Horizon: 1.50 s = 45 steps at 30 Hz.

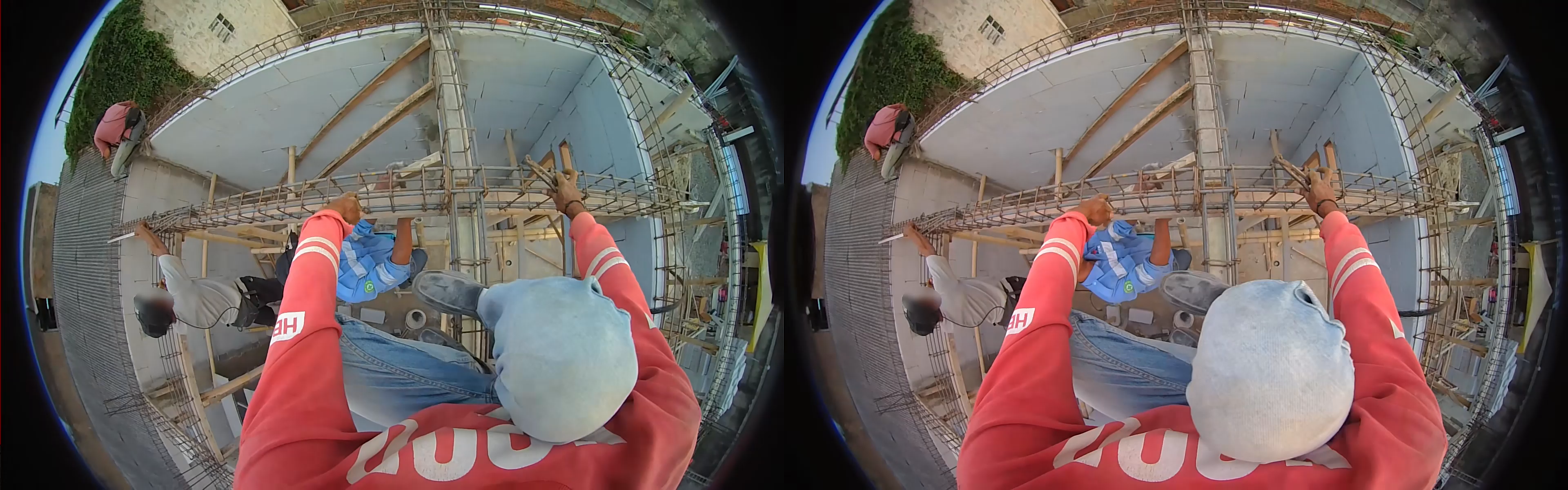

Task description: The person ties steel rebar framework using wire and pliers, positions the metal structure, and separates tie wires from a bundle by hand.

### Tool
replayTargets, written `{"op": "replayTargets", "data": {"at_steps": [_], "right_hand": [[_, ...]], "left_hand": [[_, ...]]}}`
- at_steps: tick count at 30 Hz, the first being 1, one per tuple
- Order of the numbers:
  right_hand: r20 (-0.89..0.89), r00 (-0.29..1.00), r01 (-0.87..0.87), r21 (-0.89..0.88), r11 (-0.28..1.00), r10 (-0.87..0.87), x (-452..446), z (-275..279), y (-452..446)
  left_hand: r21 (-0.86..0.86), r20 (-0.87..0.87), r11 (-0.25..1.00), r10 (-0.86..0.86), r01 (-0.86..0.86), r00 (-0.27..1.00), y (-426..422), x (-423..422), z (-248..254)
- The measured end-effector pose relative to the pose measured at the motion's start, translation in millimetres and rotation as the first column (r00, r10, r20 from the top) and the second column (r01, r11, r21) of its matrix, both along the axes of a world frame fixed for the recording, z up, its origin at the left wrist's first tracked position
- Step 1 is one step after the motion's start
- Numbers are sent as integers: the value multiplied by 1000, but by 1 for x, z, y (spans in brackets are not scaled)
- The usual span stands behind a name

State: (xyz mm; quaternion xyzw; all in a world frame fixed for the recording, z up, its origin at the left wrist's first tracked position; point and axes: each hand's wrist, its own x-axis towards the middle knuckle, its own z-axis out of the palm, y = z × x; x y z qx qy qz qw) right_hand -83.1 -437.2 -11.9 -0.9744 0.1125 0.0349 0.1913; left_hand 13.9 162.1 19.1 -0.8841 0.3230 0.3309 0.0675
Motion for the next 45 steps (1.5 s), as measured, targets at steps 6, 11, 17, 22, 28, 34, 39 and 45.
{"op": "replayTargets", "data": {"at_steps": [6,11,17,22,28,34,39,45], "right_hand": [[-22,1000,15,5,1000,-15,-1,0,3],[-71,996,56,-16,998,-56,-2,-9,-1],[-97,994,51,-25,998,-53,0,-13,-4],[-131,988,82,34,996,-77,1,-6,-4],[-9,999,49,18,999,-49,-7,-12,-5],[42,998,41,-20,999,-40,-4,-23,-10],[41,998,44,-20,999,-43,-7,-27,-12],[125,992,30,-43,999,-25,-8,-43,-14]], "left_hand": [[5,209,982,181,-186,961,-15,-13,-29],[-89,300,943,332,-320,894,-6,-17,-57],[-140,322,969,237,-202,917,-13,-25,-28],[-183,286,955,277,-232,917,-11,-26,-28],[-223,305,937,329,-269,894,-11,-29,-32],[-131,314,961,273,-243,909,-23,-34,-12],[-165,366,964,254,-206,895,-22,-38,-19],[-129,360,976,213,-177,908,-21,-29,-22]]}}
